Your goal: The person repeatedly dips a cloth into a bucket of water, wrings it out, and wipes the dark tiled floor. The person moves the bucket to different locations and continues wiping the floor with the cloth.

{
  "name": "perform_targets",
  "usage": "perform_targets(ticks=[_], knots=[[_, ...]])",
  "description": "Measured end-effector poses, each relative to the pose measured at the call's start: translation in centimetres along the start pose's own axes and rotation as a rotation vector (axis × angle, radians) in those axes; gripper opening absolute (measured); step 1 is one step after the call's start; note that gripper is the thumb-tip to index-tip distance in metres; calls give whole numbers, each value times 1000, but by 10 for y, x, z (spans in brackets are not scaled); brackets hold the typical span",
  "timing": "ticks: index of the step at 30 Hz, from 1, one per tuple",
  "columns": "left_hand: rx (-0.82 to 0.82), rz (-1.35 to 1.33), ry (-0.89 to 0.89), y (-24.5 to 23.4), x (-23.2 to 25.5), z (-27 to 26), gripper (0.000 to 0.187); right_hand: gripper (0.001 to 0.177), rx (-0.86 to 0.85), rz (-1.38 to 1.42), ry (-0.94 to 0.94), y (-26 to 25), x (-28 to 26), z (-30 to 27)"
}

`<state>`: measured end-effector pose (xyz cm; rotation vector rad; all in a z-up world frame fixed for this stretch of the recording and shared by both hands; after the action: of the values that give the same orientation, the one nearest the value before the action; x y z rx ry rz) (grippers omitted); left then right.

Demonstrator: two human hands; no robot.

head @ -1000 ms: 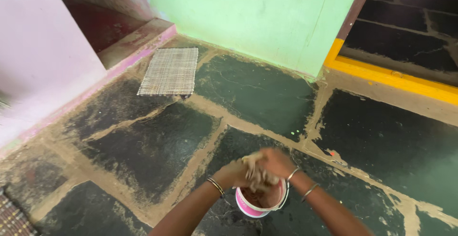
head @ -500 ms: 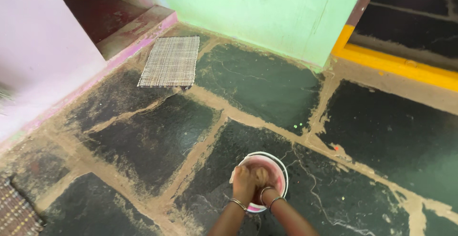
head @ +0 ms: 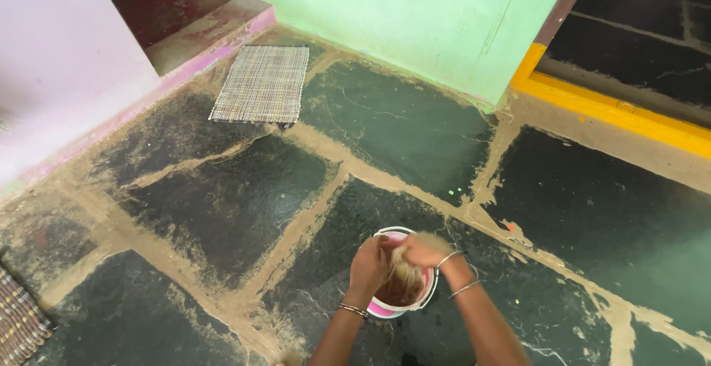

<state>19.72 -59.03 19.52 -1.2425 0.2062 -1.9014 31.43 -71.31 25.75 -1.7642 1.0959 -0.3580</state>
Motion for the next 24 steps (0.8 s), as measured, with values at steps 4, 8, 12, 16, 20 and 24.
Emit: perform_targets(ticks=[4,8,12,16,20,24], knots=[[-13,48,-16,-7,-2,-2,29,25,267,254,-7,-97,-26,-79],[-103,100,-141,3,-5,-1,27,29,519,507,-25,-149,-35,-134],[-150,187,-15,7,6,-6,37,28,475,669,-56,-139,-43,-118],[-3,187,32,3,9,-7,34,34,227,564,51,-76,-41,-48],[-21,203,-31,15,-6,-12,19,46,226,300,-259,22,-17,27],[-104,311,16,31,-22,-20,7,40,-126,-30,0,127,4,70]])
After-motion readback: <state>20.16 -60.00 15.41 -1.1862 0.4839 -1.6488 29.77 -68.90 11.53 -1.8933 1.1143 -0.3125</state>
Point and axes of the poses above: each hand's wrist, its own z-axis towards the middle knuckle, its own y-axis out of the palm, x = y × z, the point moved 4 cm from there along z, towards the middle knuckle, and after that the axes turned 13 degrees about y, right-handed, at the moved point
